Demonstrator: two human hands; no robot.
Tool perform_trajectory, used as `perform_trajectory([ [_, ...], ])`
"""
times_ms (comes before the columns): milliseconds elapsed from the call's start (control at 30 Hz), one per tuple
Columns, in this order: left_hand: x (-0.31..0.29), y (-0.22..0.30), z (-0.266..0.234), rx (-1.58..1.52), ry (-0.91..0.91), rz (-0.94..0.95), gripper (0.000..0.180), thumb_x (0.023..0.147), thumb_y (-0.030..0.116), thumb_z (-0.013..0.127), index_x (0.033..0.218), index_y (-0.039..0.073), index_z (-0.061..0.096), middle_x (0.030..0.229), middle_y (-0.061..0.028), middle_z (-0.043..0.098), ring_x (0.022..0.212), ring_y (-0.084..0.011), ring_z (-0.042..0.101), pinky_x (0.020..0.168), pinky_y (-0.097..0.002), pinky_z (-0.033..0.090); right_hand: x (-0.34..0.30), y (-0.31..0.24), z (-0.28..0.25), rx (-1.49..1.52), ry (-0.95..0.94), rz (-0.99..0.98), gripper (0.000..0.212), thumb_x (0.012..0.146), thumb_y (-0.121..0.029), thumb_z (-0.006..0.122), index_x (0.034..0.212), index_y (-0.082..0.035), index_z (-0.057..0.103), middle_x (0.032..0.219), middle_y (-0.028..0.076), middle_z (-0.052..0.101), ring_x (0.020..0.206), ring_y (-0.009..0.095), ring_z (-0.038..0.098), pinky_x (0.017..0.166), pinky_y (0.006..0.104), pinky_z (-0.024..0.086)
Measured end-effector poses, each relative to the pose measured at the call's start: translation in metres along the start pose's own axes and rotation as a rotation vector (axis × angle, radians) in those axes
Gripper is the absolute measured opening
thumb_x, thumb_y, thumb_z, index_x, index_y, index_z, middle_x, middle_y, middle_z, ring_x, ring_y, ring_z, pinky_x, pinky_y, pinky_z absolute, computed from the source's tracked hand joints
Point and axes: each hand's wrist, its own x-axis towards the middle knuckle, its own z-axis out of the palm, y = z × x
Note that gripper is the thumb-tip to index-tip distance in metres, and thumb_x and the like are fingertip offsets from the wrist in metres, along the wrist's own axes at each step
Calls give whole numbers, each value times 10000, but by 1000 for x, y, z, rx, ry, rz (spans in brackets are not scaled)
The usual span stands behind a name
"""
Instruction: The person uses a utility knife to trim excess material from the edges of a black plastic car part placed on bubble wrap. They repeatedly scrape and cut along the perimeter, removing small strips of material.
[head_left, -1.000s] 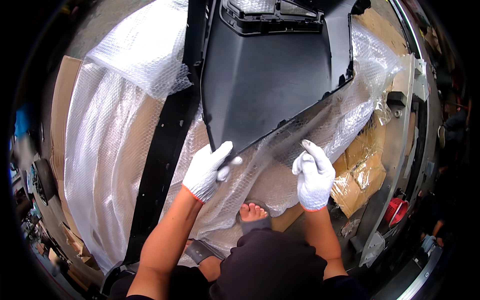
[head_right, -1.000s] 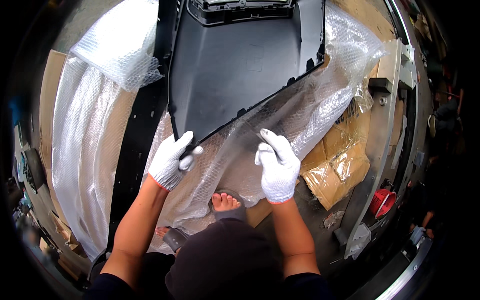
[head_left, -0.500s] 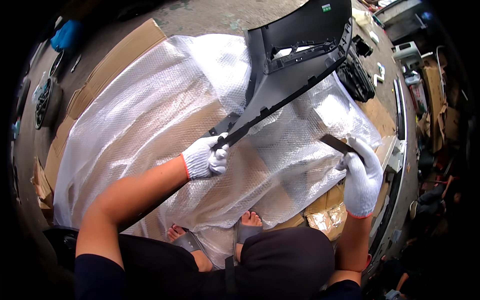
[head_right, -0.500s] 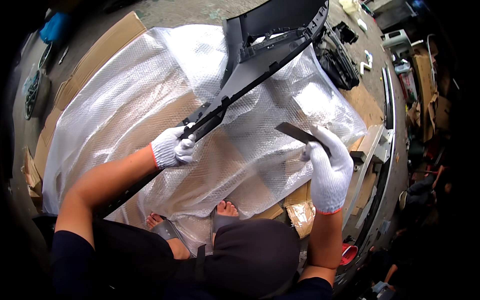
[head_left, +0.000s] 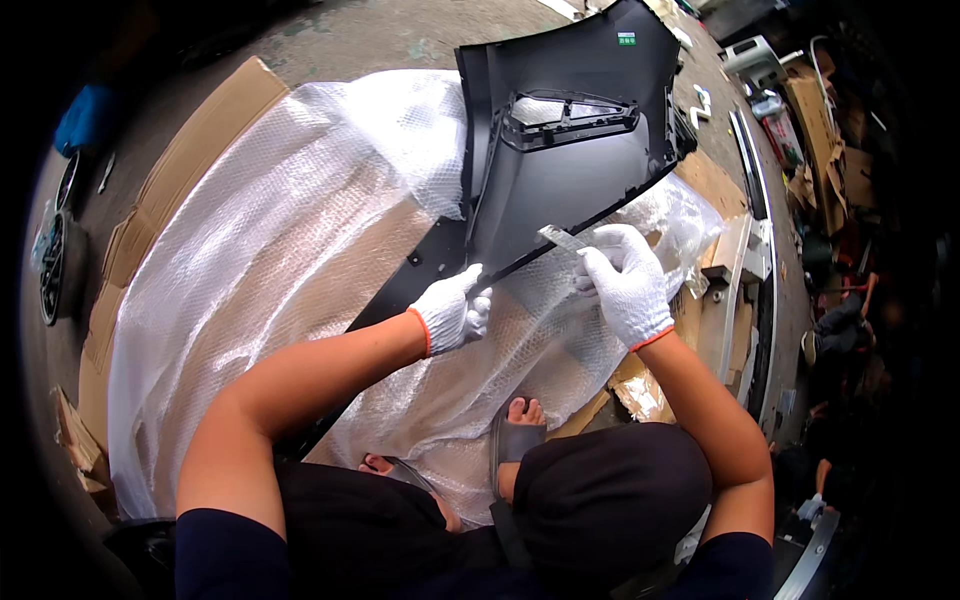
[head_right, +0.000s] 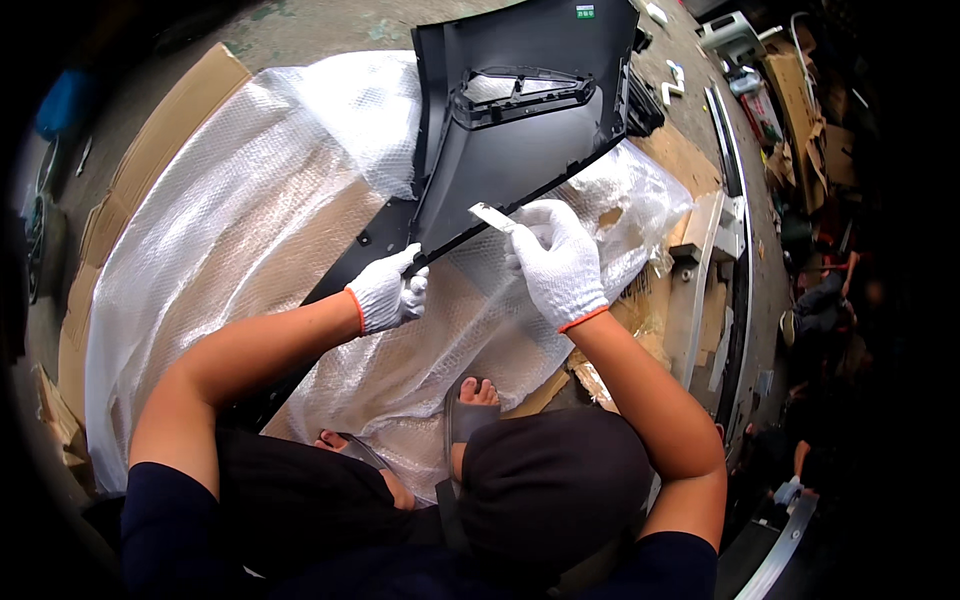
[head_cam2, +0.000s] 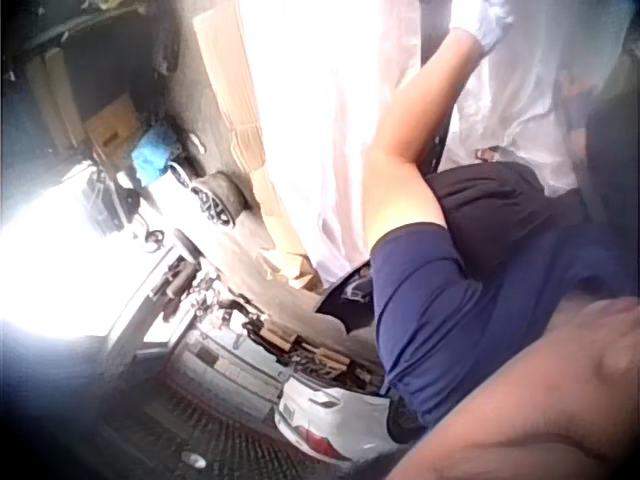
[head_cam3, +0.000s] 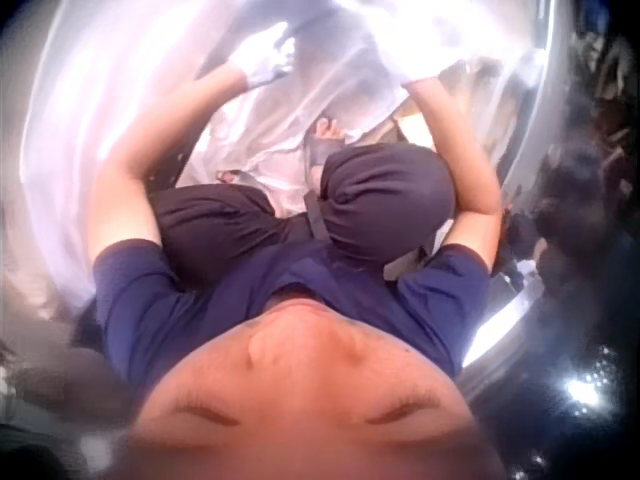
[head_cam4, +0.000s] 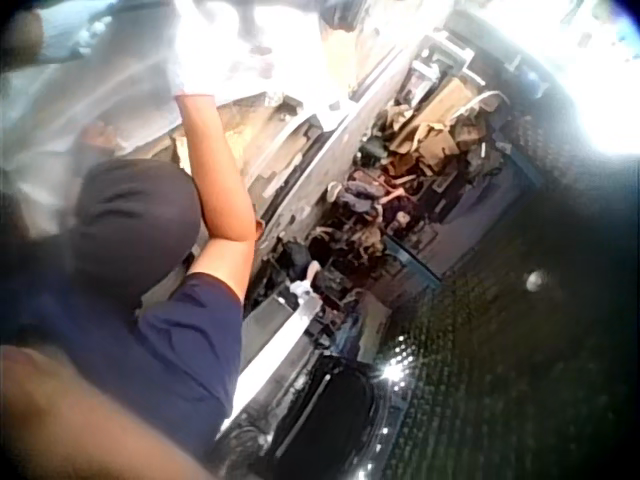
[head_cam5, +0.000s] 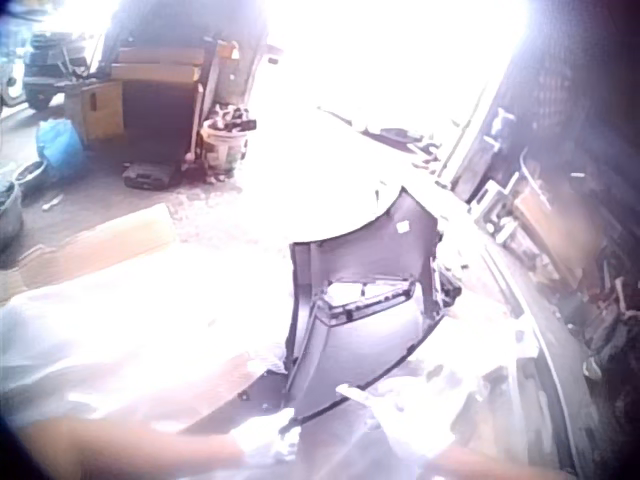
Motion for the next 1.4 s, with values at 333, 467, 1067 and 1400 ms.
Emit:
perform_trajectory([
  [333,48,-60,29,300,273,51,376,1071,445,540,933,98,579,664,12,530,507,-100,439,464,-257,350,-47,182,10,379,321,111,256,999,-57,641,1219,73,615,945,137,738,782,166,728,703,293,615],
  [467,61,-68,31,640,405,93,374,1047,446,579,1005,76,546,732,-19,578,563,-121,520,498,-277,432,-47,197,8,356,399,133,227,982,-55,672,1176,62,654,898,118,750,762,144,727,701,281,603],
  [1067,162,37,122,1880,-341,237,257,984,231,674,1119,18,725,1035,-122,744,984,-207,709,908,-332,549,-29,213,-4,189,369,251,201,938,-79,736,1100,39,723,918,112,765,765,139,729,694,289,574],
  [1400,189,32,123,2143,-527,310,192,915,204,717,1010,37,724,939,-131,704,879,-315,691,821,-389,558,-36,226,-5,187,372,251,198,921,-57,754,1089,46,732,965,130,773,841,144,738,737,284,586],
])
